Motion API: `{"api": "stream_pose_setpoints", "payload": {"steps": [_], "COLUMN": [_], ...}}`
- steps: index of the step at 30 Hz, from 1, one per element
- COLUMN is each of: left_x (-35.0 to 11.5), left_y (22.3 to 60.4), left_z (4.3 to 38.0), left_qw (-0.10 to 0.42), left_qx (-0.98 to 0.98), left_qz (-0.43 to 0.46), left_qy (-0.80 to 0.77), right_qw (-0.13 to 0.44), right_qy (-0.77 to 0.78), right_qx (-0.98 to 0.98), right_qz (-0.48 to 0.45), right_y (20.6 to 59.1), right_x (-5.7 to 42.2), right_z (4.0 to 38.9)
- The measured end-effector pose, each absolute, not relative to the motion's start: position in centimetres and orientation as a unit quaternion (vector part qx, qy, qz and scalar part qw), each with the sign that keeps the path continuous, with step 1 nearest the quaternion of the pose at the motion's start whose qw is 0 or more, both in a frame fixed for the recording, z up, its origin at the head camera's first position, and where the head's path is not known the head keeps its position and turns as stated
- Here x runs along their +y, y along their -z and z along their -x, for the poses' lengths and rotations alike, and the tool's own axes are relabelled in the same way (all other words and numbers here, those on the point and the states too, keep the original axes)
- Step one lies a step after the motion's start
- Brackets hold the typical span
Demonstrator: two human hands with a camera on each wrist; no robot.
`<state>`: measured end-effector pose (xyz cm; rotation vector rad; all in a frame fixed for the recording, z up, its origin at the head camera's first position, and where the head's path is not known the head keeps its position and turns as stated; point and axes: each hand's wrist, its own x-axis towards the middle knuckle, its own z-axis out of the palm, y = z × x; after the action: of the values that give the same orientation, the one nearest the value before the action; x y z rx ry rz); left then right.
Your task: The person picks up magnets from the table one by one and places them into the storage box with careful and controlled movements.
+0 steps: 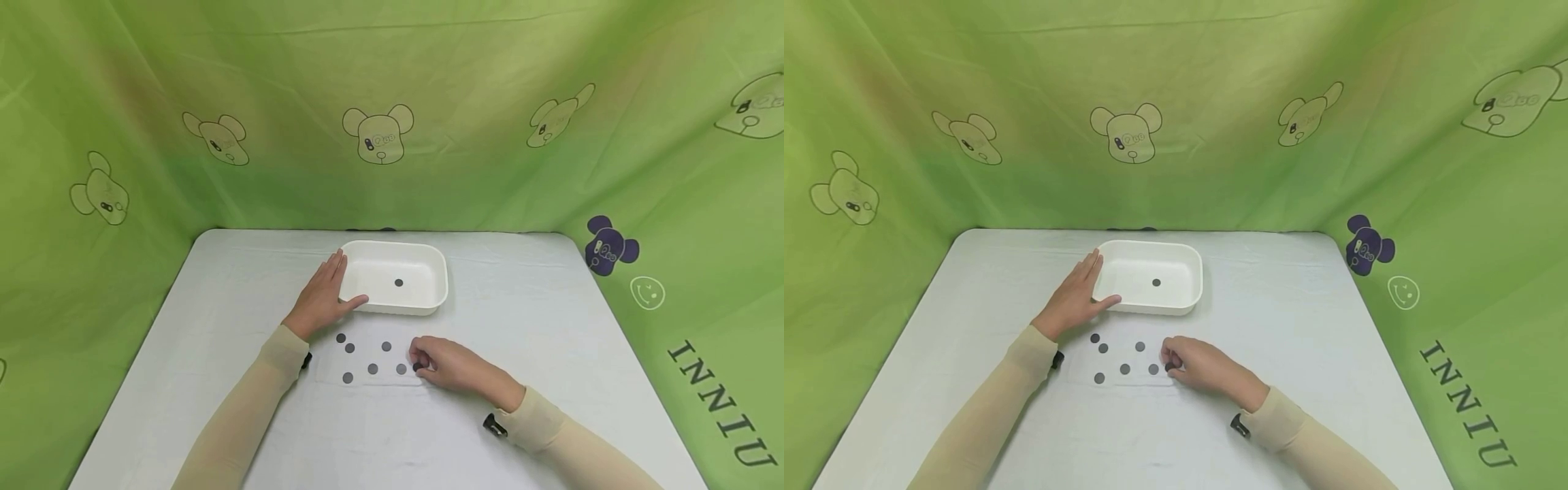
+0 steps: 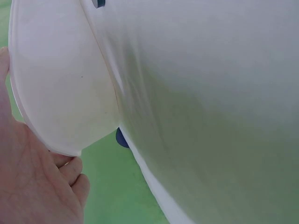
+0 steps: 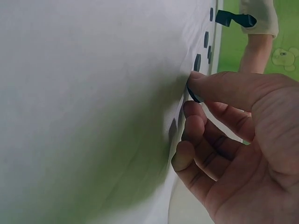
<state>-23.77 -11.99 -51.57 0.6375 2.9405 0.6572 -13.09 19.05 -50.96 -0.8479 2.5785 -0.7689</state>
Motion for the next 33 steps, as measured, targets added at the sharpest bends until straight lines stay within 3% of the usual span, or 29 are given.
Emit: {"api": "stream_pose_setpoints", "payload": {"steps": [20,33], "left_x": [-12.02,-11.95], "left_y": [51.49,51.38], "left_z": [23.55,23.50], "left_qw": [0.029,0.024], "left_qx": [0.954,0.954], "left_qz": [-0.206,-0.206], "left_qy": [-0.216,-0.218], "right_qw": [0.178,0.153], "right_qy": [0.293,0.311], "right_qx": [0.889,0.886], "right_qz": [0.305,0.308], "right_y": [51.01,50.88], "right_x": [18.95,19.28], "right_z": [12.98,13.30]}}
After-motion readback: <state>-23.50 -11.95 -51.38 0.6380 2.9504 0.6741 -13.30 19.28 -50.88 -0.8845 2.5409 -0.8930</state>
